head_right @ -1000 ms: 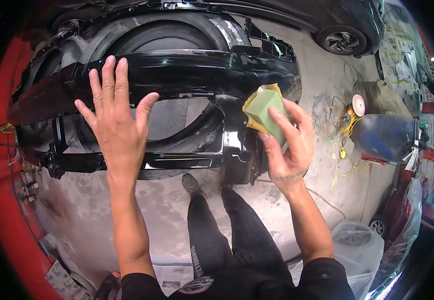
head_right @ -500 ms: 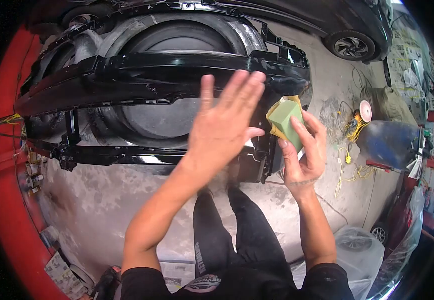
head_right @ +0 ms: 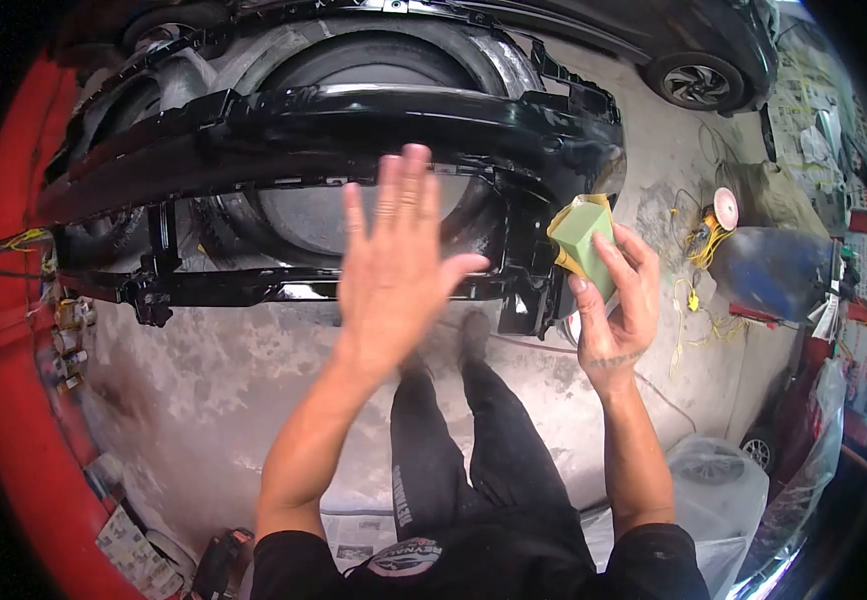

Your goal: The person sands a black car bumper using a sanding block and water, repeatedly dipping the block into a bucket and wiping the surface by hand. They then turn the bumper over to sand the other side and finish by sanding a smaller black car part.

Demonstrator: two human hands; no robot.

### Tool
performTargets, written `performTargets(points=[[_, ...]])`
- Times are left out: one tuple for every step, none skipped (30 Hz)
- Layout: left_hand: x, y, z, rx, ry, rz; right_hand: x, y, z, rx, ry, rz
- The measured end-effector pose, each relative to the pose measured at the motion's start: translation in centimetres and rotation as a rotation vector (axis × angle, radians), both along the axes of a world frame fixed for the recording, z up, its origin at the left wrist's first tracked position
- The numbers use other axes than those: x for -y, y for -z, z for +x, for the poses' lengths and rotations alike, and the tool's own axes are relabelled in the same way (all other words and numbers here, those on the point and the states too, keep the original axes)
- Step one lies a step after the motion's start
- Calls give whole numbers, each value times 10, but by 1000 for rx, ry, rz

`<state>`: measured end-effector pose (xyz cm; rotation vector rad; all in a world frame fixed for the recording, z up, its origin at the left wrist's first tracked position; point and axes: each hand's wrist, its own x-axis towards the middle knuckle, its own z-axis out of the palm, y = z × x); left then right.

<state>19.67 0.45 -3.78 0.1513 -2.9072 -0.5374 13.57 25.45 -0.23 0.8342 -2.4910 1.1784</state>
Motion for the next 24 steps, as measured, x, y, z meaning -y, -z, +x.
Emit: performTargets(points=[[-11,2,-2,-29,32,52,1,-3,3,-4,11,17],[-16,4,-4,-60,62,101,2,-3,4,-5,12,22],[-15,4,-5,-60,62,105,3,-3,6,-7,9,17],[-12,4,-6,-79,92,103,3,-3,8,-10,8,11],[-10,2,-8,-97,123,100,3,-2,10,-9,10,13],[-5,1,-7,-95,127,100,2,0,12,-20,14,28],[5,0,-4,-72,119,36,1,2,14,-32,19,43],[14,0,-2,-50,113,-28,0,3,16,-32,28,42],[22,-1,1,-44,80,-55,-1,2,18,-20,34,54],[32,-3,5,-41,65,-111,-3,2,20,-10,43,64],[41,-5,8,-45,28,-119,-4,1,21,-8,55,58],[48,-7,9,-50,-9,-126,-8,0,22,-12,70,55],[55,-10,9,-62,-34,-142,-12,-1,23,-16,85,76],[60,-13,8,-74,-56,-154,-18,-2,26,-19,103,99],[61,-16,5,-72,-56,-172,-24,-5,29,-3,114,93],[56,-15,1,-82,-27,-169,-32,-5,32,-1,130,102],[50,-9,-3,-125,-27,-140,-39,-6,37,12,149,101],[43,-5,-8,-167,-26,-112,-46,-7,43,26,169,98],[36,-5,-14,-156,5,-150,-53,-7,48,23,202,93],[27,-5,-21,-160,37,-153,-62,-7,55,31,213,94],[18,-5,-28,-151,78,-175,-69,-6,61,40,224,93],[7,-5,-36,-142,121,-199,-77,-7,66,43,256,84],[-5,-5,-43,-139,168,-203,-86,-8,72,62,273,88],[-18,-5,-49,-140,201,-211,-95,-8,78,82,289,92]])
